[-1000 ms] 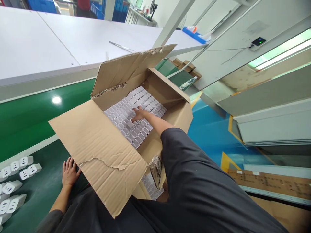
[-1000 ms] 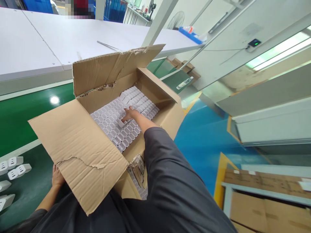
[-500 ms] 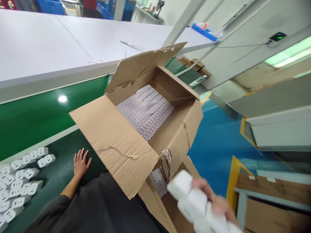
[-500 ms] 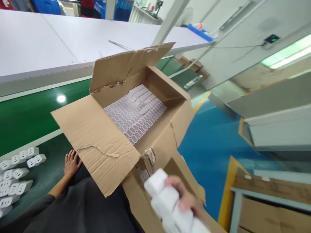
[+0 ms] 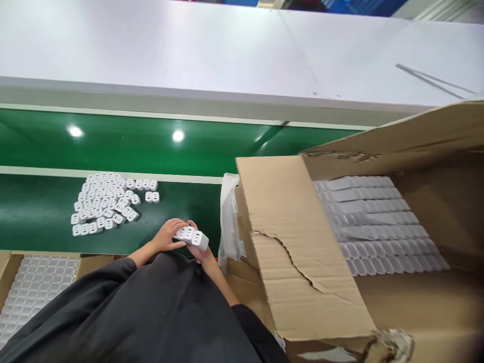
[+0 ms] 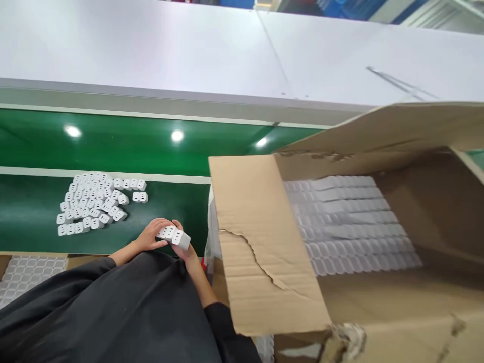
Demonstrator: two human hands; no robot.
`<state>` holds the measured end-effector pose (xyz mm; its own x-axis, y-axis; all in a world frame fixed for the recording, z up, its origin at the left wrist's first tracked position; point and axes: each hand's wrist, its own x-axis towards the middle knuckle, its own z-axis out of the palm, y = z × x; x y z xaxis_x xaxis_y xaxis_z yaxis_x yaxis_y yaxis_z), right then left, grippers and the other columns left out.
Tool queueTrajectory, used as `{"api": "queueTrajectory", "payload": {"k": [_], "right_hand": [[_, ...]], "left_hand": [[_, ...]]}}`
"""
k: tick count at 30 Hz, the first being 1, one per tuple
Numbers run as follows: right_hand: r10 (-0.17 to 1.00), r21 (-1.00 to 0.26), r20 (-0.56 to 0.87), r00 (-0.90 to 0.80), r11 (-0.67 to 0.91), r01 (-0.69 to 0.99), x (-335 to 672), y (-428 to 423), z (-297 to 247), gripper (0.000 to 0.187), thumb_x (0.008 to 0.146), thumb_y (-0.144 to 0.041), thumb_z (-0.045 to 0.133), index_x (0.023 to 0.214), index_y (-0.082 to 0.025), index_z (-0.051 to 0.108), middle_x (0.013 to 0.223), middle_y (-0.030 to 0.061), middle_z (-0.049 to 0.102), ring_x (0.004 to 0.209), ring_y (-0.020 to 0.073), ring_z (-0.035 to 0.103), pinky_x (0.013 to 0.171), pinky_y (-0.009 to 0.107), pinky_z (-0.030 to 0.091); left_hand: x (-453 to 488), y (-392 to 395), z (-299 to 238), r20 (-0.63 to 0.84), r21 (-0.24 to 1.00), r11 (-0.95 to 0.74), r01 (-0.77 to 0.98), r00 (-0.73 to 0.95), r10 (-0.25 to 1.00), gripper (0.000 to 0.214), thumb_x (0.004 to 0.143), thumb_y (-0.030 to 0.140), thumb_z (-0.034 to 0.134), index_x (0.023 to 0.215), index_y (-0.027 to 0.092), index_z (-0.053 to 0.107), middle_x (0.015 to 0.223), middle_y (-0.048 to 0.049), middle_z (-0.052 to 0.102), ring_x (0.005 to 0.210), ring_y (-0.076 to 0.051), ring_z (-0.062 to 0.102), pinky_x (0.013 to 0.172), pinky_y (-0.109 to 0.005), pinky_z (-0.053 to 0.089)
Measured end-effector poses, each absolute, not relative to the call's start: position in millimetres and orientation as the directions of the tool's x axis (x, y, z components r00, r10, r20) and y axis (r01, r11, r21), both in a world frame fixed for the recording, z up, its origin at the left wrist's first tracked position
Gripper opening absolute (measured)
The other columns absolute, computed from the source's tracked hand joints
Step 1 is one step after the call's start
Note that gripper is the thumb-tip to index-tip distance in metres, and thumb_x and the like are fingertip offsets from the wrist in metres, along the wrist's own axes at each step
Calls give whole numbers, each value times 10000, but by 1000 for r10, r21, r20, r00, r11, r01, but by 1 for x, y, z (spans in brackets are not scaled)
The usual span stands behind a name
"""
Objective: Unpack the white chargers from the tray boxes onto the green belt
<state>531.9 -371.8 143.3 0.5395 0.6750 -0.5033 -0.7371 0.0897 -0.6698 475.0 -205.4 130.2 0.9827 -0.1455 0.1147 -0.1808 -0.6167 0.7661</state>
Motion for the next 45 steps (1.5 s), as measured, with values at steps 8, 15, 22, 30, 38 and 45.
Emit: {"api": "queueTrajectory", "payload": {"k": [8, 15, 22, 30, 38, 45], "right_hand": [[812, -583, -451, 370, 45, -811, 536, -299, 99, 523, 743, -622, 574, 1151, -294, 573, 1112, 85, 663, 1114, 290, 599, 814, 445, 550], [830, -536, -497, 255, -62, -842, 557, -287, 77, 473, 701, -461, 718, 1110, -251, 611, 1073, 79, 702, 1018, 269, 646, 858, 456, 534], [740, -514, -584, 334, -18, -857, 579, -288, 55, 384, 716, -277, 757, 1070, -226, 619, 985, 51, 726, 820, 217, 698, 760, 380, 560], [697, -490, -609, 379, 44, -870, 572, -286, 42, 349, 774, -294, 725, 1097, -222, 616, 932, 36, 740, 778, 176, 705, 824, 360, 561], [734, -458, -597, 325, 20, -889, 567, -281, 44, 282, 786, -281, 709, 1047, -208, 632, 895, 36, 729, 758, 167, 692, 794, 349, 570], [804, -456, -554, 213, -79, -886, 564, -280, 53, 382, 706, -201, 757, 1066, -201, 628, 848, 20, 701, 629, 122, 616, 534, 218, 503]], "left_hand": [[455, -143, 115, 48, 685, -728, -2, 998, 43, 625, 873, 631, 541, 1334, 211, 521, 1146, -96, 652, 1032, -237, 631, 874, -346, 510], [452, -110, 107, 13, 575, -811, 109, 990, 143, 575, 911, 607, 509, 1310, 195, 553, 1070, -92, 665, 970, -227, 641, 785, -306, 500], [480, -84, 100, -32, 445, -894, 49, 999, 38, 518, 910, 593, 514, 1249, 217, 623, 977, -106, 640, 914, -235, 608, 789, -321, 441], [483, -68, 94, -59, 349, -937, 29, 998, 9, 424, 923, 454, 548, 1269, 220, 619, 1062, -146, 634, 1019, -294, 564, 887, -391, 384], [470, -76, 105, -27, 352, -936, -22, 999, -34, 651, 892, 534, 572, 1456, 232, 453, 1404, -156, 526, 1319, -336, 426, 1111, -469, 259], [481, -100, 100, -20, 426, -881, -205, 972, -236, 712, 912, 631, 483, 1453, 172, 432, 1286, -148, 620, 1103, -278, 588, 975, -400, 396]]}}
